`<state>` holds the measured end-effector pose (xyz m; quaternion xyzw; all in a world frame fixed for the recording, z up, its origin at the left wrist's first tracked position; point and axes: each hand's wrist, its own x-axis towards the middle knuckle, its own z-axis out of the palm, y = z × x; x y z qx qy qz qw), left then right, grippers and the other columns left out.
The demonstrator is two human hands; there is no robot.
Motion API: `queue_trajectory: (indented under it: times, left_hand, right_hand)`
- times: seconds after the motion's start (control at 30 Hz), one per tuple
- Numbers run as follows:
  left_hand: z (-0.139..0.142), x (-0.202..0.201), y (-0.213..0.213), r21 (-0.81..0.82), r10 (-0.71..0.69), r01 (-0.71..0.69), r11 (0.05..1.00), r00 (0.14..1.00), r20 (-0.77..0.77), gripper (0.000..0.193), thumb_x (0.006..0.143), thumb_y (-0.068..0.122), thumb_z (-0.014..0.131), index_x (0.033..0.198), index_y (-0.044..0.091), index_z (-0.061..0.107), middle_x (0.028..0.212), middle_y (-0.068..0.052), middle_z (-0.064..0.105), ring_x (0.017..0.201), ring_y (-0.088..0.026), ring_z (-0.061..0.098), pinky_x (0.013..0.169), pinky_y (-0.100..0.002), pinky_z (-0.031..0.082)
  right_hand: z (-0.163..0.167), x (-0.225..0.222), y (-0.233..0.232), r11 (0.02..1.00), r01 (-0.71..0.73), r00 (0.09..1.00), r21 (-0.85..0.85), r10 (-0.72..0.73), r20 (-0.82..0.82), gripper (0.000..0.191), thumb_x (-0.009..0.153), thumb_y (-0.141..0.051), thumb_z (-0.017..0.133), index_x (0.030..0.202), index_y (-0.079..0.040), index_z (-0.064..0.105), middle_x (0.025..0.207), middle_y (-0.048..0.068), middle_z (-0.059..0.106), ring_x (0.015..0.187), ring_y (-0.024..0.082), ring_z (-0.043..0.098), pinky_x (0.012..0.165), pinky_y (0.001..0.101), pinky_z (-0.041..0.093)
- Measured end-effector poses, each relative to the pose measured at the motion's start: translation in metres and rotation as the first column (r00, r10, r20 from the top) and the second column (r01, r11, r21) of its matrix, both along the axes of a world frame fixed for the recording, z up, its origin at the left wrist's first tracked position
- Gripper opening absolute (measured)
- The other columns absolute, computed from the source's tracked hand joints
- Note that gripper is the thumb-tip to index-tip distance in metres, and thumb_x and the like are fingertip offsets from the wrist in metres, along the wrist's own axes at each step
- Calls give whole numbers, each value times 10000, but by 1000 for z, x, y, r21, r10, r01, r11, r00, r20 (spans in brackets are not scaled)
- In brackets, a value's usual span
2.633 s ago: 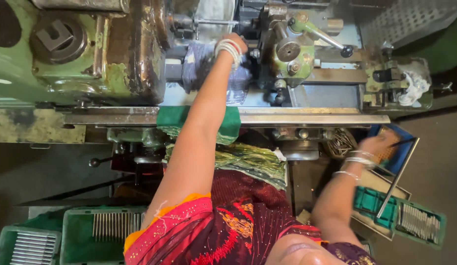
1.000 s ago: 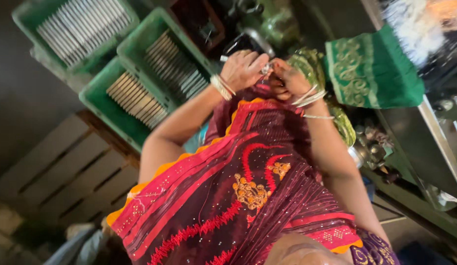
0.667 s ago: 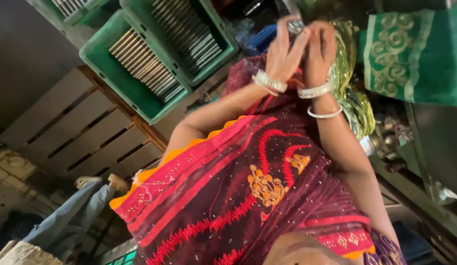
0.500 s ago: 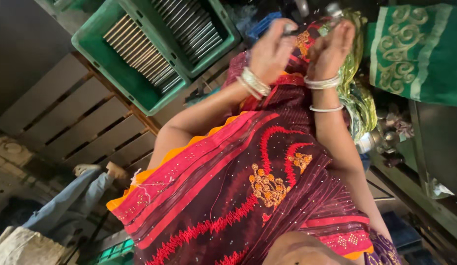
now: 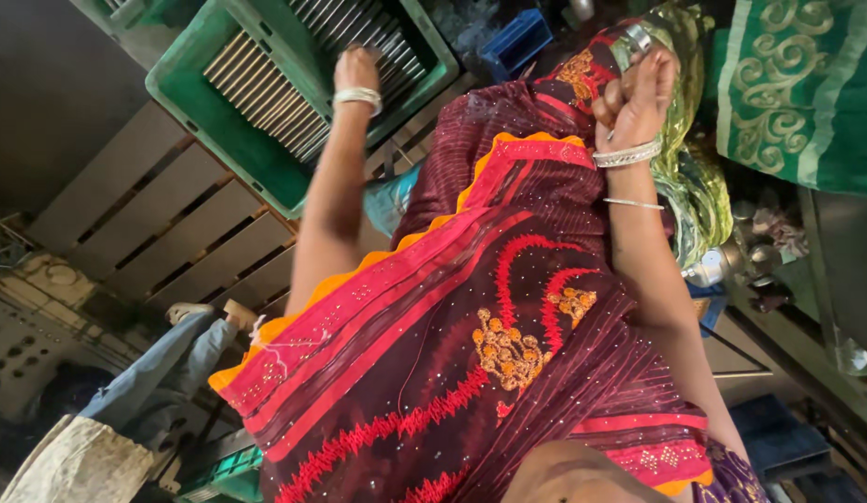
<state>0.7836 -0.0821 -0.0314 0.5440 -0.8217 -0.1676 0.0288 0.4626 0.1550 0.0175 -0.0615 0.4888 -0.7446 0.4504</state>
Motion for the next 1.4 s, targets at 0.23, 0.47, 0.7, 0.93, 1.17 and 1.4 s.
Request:
queue_trajectory:
  times: [0.23, 0.47, 0.7, 0.93, 1.17, 1.4]
  left_hand:
    - [16, 99, 11, -126, 529, -592, 796, 782, -328, 251, 787, 33, 637, 1034, 71, 649, 1072, -105, 701, 1083, -302, 674, 953, -422, 553]
    - [-17, 150, 51, 508, 730, -804, 309, 543, 415, 314, 790, 100, 665, 1099, 67, 625, 1063, -111, 705, 962, -252, 698, 818, -347, 589]
    - [-22, 160, 46, 443, 619, -759, 478, 649, 443, 332, 790, 210, 778, 1086, 110, 667, 1048, -87, 727, 891, -218, 675, 748, -332, 552]
    - [21, 172, 22, 735, 518, -317, 600, 854, -54, 52, 921, 131, 765, 964, 127, 793, 895, -15, 782, 654, -106, 652, 578, -250, 548]
    - [18, 135, -39, 765, 774, -130, 631, 175, -609, 58, 1000, 92, 670, 1001, 65, 722, 869, -81, 736, 624, -132, 620, 542, -281, 479]
    - [48, -125, 29, 680, 502, 476, 559, 458, -733, 221, 1080, 94, 563, 1286, 96, 644, 844, -28, 638, 584, -67, 542, 489, -228, 369]
  right_hand:
    - [-5, -8, -5, 1000, 27, 998, -3, -27, 61, 147, 1141, -278, 632, 1140, -173, 530, 718, -31, 310, 510, 74, 220, 394, 228, 151]
    - [-2, -3, -6, 1000, 9, 996, -13, -8, 90, 167, 1134, -302, 597, 1121, -151, 528, 681, -37, 291, 496, 67, 217, 425, 244, 153]
    - [-17, -8, -9, 999, 33, 997, 18, -34, 69, 141, 1166, -259, 602, 1148, -143, 524, 680, -28, 301, 495, 79, 217, 436, 271, 164]
    - [-24, -20, -2, 999, -16, 998, -34, 18, 62, 122, 1187, -250, 614, 1217, -165, 531, 709, -9, 320, 485, 90, 230, 436, 275, 168]
    - [-22, -26, 3, 1000, -29, 998, 2, 29, 57, 179, 1183, -292, 630, 1181, -135, 544, 677, -21, 320, 472, 71, 235, 455, 262, 187]
    - [4, -27, -14, 985, -61, 961, 162, 14, 276, 206, 1095, -348, 684, 1029, -201, 555, 710, -63, 406, 558, 72, 352, 469, 232, 253]
